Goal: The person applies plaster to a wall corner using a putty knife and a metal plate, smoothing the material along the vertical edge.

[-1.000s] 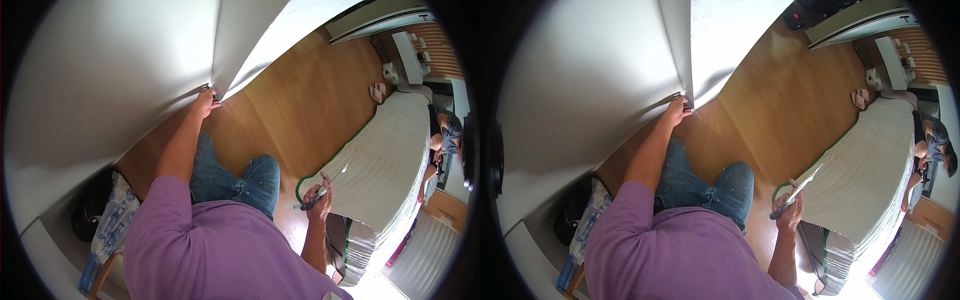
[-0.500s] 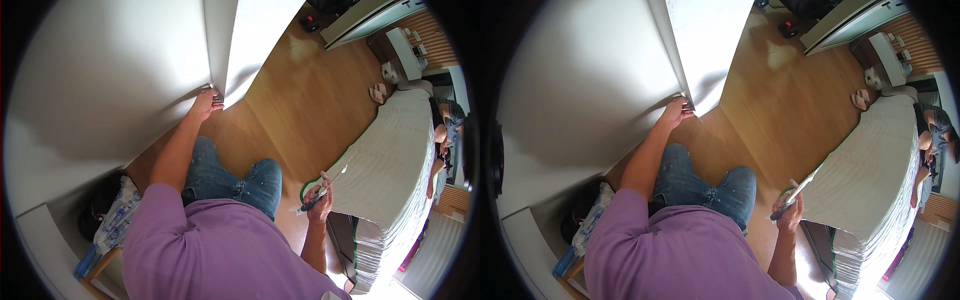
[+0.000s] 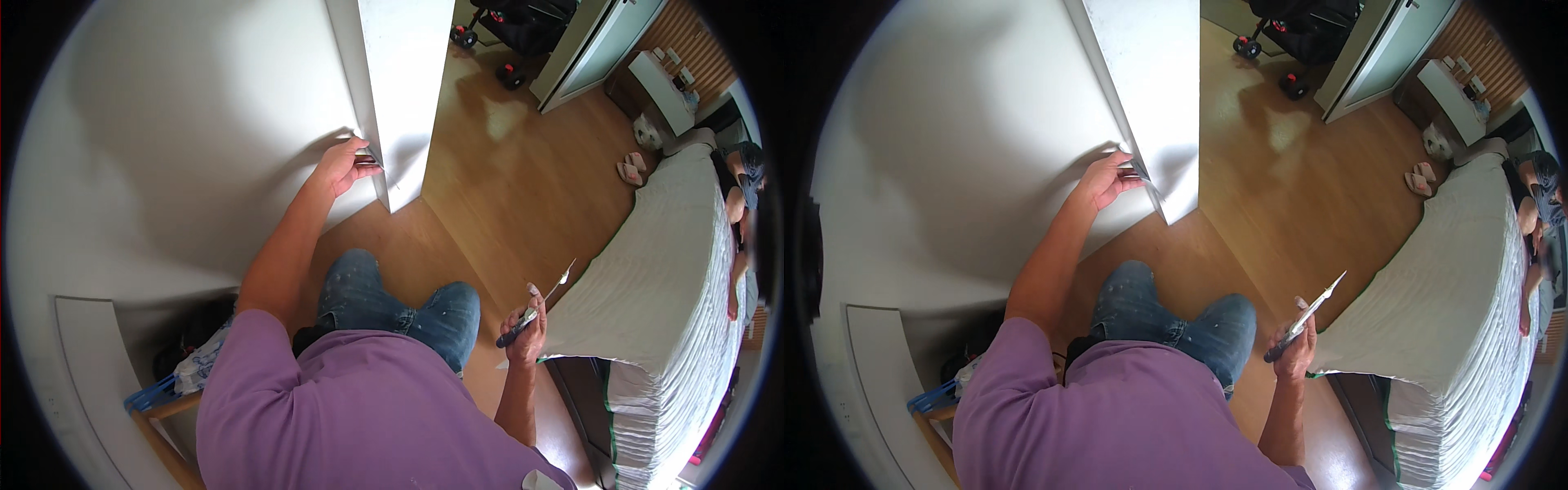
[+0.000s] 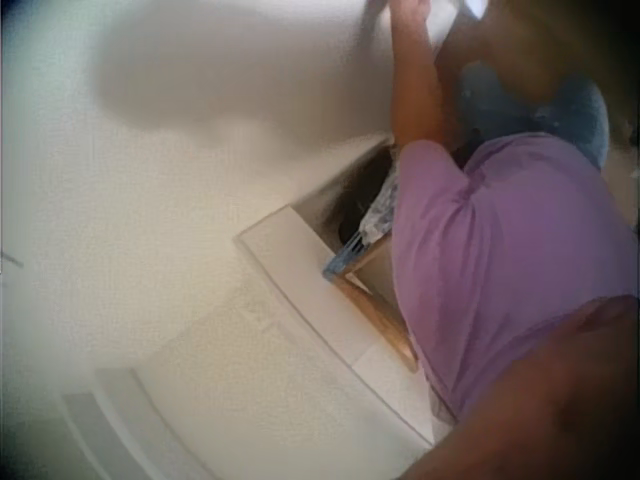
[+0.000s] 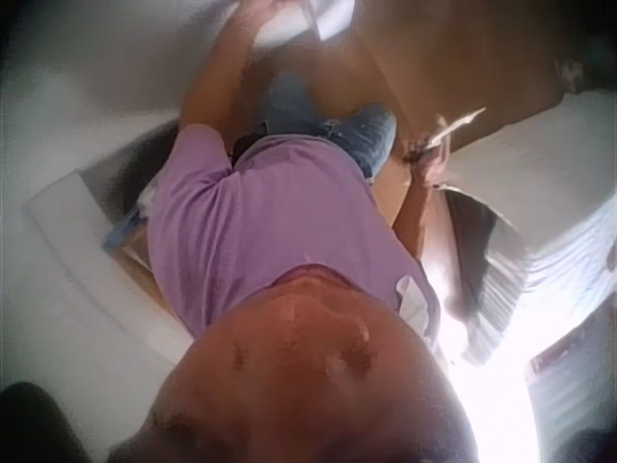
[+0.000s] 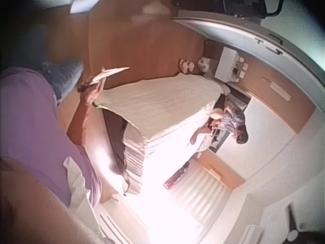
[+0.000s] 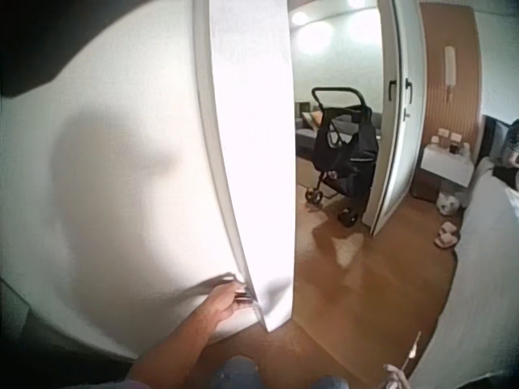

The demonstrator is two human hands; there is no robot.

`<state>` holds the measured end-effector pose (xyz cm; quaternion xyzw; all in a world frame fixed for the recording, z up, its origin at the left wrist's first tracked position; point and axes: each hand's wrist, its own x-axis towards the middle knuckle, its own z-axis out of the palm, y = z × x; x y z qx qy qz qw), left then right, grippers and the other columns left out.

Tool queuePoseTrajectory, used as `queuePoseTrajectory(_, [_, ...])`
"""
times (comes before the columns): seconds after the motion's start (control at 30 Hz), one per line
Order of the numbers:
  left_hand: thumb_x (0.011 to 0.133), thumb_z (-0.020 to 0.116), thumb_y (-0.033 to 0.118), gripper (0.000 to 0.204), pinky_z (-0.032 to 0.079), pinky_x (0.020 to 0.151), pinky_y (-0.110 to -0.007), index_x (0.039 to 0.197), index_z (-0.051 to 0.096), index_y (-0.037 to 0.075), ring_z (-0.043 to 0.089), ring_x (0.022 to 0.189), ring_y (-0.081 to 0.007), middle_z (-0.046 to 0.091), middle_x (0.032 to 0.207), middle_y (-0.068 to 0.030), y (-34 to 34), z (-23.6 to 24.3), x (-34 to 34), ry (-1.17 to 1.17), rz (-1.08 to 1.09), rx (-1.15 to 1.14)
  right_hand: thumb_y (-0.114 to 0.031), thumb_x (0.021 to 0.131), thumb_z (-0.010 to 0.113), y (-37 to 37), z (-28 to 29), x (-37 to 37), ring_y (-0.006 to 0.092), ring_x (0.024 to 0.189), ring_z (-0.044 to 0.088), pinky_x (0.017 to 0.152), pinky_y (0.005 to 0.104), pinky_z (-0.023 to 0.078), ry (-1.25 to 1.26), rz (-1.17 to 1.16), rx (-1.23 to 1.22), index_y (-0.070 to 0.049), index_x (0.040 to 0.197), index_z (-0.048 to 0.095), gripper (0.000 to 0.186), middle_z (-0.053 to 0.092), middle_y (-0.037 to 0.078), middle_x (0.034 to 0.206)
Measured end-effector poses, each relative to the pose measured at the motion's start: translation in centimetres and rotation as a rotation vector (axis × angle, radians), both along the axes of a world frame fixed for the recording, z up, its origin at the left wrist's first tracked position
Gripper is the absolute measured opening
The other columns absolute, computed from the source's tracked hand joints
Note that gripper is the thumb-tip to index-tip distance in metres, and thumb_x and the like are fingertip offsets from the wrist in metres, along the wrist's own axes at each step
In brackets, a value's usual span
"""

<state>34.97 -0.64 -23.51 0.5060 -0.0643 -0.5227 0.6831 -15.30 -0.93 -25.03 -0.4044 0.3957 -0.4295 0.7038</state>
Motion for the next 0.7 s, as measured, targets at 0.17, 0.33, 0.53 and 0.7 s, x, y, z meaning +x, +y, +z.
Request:
queuePoseTrajectory(0.17, [0.097, 0.061, 0.013, 0.034, 0.063, 0.089, -0.051, 0.116, 0.048, -0.012, 0.059, 0.097, -0.0327, 0.052, 0.108, -0.0234, -0.3, 7.3, -0.2, -0.087, -0.010, -0.033, -0.043, 0.105, 0.055, -0.2, -1.3, 0.3, 0.0119, 0.045, 0.047, 0.042, 0.0267, 0.040, -0.080, -0.063, 0.031, -0.010, 0.137, 0.051, 0.047, 0.047, 0.001, 0.058])
queuePoseTrajectory(0.33, [0.097, 0.059, 0.012, 0.032, 0.063, 0.089, -0.051, 0.114, 0.049, -0.013, 0.063, 0.093, -0.0361, 0.054, 0.110, -0.0261, 0.1, 13.1, -0.7, -0.187, 0.004, -0.043, -0.045, 0.103, 0.058, -0.3, -1.1, 0.7, 0.0111, 0.045, 0.047, 0.041, 0.0262, 0.040, -0.107, -0.051, 0.042, -0.010, 0.138, 0.050, 0.050, 0.046, 0.001, 0.057])
queuePoseTrajectory(0.53, [0.098, 0.058, 0.012, 0.033, 0.062, 0.089, -0.049, 0.116, 0.048, -0.014, 0.066, 0.099, -0.0431, 0.054, 0.117, -0.0326, 0.4, 19.8, -1.2, -0.269, -0.038, -0.092, -0.046, 0.102, 0.058, -0.2, -0.3, 0.6, 0.0104, 0.046, 0.048, 0.041, 0.0258, 0.041, -0.151, -0.019, 0.012, -0.008, 0.139, 0.050, 0.053, 0.046, 0.001, 0.058])
queuePoseTrajectory(0.7, [0.098, 0.056, 0.014, 0.039, 0.062, 0.092, -0.047, 0.121, 0.044, -0.015, 0.066, 0.101, -0.0456, 0.054, 0.119, -0.0342, 0.7, 24.2, -1.8, -0.375, -0.035, -0.078, -0.046, 0.103, 0.056, -0.3, -0.9, 0.2, 0.0101, 0.048, 0.049, 0.041, 0.0255, 0.042, -0.166, -0.038, 0.023, -0.007, 0.139, 0.049, 0.053, 0.047, 0.000, 0.060])
